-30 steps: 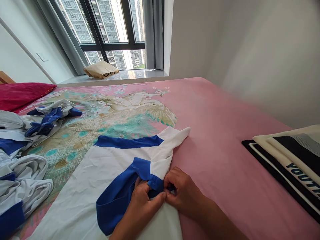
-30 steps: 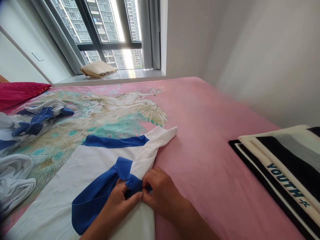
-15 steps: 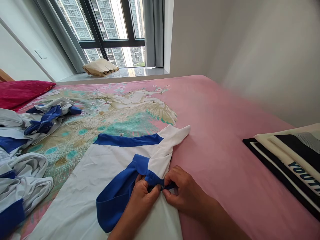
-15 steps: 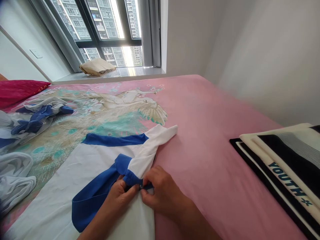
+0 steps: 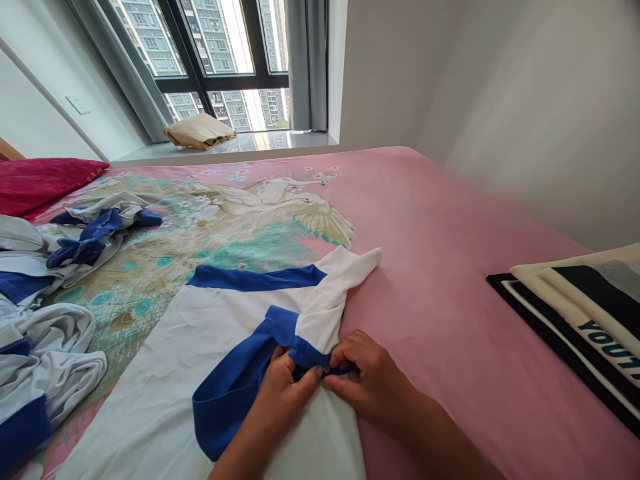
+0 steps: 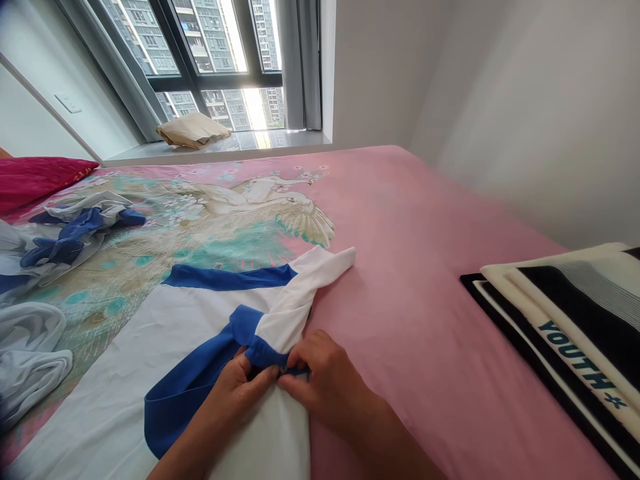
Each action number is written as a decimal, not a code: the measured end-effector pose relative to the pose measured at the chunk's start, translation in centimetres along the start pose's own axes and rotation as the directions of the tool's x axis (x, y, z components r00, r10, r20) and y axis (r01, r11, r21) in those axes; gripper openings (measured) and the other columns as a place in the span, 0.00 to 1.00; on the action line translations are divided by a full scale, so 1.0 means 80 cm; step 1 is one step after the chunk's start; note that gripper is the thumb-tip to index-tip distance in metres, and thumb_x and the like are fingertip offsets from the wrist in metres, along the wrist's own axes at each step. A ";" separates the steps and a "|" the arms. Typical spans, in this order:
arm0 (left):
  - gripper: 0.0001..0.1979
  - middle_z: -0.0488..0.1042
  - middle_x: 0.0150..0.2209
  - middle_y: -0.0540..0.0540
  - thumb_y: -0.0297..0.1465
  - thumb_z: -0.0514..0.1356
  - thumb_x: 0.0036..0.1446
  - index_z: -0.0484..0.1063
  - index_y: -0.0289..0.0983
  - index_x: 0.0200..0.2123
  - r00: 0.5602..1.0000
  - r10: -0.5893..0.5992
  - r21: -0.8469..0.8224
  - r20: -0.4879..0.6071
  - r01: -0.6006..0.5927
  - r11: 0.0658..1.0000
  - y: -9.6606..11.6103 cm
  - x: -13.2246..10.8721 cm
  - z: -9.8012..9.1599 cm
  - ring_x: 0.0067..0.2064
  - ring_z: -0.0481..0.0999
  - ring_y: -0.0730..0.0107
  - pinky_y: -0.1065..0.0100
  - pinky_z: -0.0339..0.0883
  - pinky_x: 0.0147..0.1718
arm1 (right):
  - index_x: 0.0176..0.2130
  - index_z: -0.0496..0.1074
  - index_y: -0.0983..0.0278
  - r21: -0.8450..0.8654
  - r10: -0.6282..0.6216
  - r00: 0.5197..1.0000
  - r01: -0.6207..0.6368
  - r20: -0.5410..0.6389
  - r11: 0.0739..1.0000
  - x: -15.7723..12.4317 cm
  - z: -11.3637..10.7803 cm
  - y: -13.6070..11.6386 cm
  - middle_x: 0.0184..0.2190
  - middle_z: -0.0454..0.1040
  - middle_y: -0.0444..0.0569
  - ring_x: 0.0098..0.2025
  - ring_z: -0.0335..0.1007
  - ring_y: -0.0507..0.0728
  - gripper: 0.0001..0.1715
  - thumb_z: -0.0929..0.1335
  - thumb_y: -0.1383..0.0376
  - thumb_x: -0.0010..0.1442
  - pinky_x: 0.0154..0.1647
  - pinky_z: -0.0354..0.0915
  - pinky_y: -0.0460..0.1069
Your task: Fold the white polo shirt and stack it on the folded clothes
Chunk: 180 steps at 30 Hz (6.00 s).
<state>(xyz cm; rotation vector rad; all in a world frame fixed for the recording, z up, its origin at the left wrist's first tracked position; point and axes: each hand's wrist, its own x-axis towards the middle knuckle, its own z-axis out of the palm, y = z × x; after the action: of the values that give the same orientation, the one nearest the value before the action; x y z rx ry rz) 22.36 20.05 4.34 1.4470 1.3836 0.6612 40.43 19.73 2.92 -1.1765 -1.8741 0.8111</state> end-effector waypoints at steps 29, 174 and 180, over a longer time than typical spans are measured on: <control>0.24 0.78 0.40 0.40 0.37 0.67 0.42 0.69 0.33 0.42 0.986 -0.166 -0.339 -0.036 0.144 0.930 -0.010 0.004 0.007 0.42 0.77 0.54 0.62 0.71 0.39 | 0.29 0.69 0.62 0.053 0.152 0.988 -0.150 -0.036 0.987 -0.003 0.006 -0.008 0.28 0.70 0.44 0.32 0.65 0.53 0.07 0.72 0.70 0.48 0.32 0.63 0.47; 0.05 0.75 0.36 0.48 0.32 0.59 0.53 0.74 0.38 0.28 0.964 0.267 0.256 -0.020 -0.253 0.933 -0.009 -0.005 -0.033 0.40 0.73 0.66 0.67 0.68 0.39 | 0.32 0.73 0.61 0.103 -0.057 0.997 0.061 -0.048 0.993 0.013 0.024 -0.024 0.32 0.72 0.48 0.40 0.67 0.55 0.09 0.64 0.70 0.57 0.43 0.66 0.51; 0.05 0.76 0.34 0.47 0.30 0.59 0.52 0.73 0.38 0.26 0.951 0.309 0.366 -0.007 -0.285 0.886 -0.008 -0.004 -0.030 0.42 0.73 0.63 0.65 0.67 0.42 | 0.26 0.69 0.62 0.038 0.036 0.999 -0.036 0.020 0.999 0.018 0.022 -0.024 0.28 0.70 0.44 0.35 0.66 0.54 0.07 0.66 0.74 0.49 0.37 0.64 0.49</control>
<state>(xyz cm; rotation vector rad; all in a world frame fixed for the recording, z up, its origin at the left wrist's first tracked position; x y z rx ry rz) 19.90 20.29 4.72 1.9762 1.3963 0.6743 37.68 20.14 4.01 -1.1860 -1.8498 0.8769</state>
